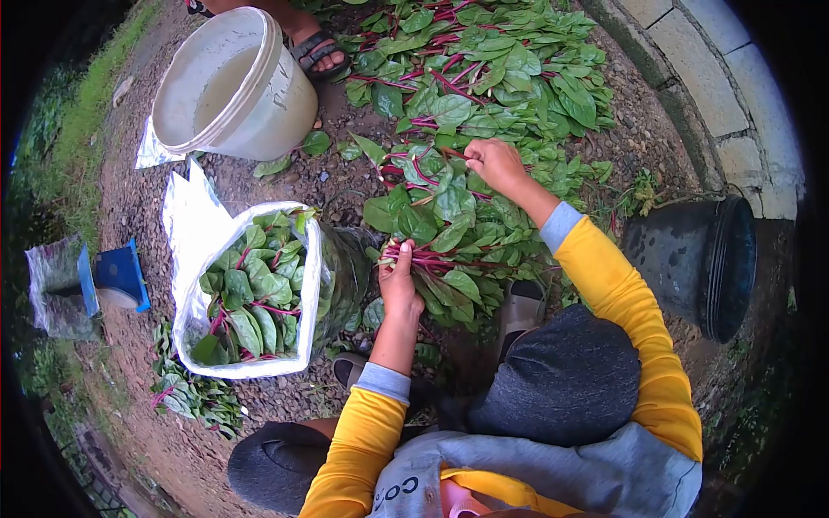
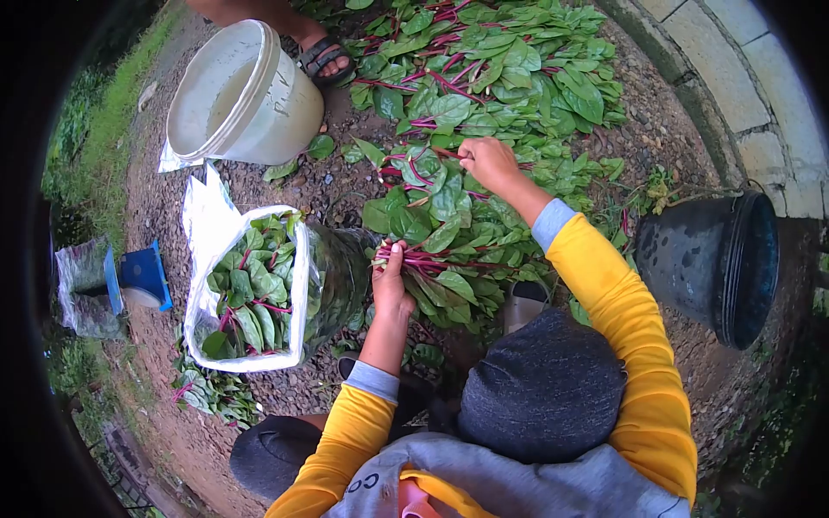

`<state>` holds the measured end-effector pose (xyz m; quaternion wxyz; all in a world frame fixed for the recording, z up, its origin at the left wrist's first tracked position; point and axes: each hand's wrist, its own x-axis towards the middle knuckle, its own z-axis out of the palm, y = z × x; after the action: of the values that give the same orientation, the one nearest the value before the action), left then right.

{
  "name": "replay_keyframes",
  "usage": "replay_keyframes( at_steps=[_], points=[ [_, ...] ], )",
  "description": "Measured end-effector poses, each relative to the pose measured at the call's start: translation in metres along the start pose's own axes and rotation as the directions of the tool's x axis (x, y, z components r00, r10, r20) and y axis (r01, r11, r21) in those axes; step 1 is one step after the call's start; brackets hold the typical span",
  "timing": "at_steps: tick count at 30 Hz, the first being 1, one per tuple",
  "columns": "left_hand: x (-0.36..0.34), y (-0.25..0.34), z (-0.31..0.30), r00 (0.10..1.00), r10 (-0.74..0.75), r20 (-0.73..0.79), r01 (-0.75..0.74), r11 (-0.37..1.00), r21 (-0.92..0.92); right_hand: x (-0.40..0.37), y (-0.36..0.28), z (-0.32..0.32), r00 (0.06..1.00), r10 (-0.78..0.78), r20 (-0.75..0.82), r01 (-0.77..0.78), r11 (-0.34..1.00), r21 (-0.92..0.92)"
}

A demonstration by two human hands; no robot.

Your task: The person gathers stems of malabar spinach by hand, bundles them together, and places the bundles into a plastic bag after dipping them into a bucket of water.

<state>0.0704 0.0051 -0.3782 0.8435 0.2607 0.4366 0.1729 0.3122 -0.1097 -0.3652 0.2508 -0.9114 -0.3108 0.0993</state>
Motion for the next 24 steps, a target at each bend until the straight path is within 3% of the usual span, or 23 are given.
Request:
replay_keyframes(
  at_steps=[5,14,22,24],
  points=[
    [-0.001,-0.001,0.001,1.0,0.014,-0.004,-0.014,1.0,-0.014,-0.001,-0.019,-0.039,0.972,-0.081,-0.218,0.083,0.997,-0.004],
    [0.0,-0.004,0.001,0.999,0.026,-0.046,-0.027,1.0,-0.016,-0.07,-0.087,0.017,0.986,-0.126,0.107,0.085,0.942,0.326],
    [-0.004,-0.006,0.001,0.996,0.052,-0.067,-0.053,0.999,-0.008,-0.097,-0.073,0.069,0.94,-0.014,0.342,-0.178,0.833,0.524],
    [-0.005,-0.007,0.002,0.996,0.051,-0.077,-0.049,0.999,0.019,-0.099,-0.068,0.076,0.927,-0.039,0.373,-0.173,0.838,0.518]
  ],
)
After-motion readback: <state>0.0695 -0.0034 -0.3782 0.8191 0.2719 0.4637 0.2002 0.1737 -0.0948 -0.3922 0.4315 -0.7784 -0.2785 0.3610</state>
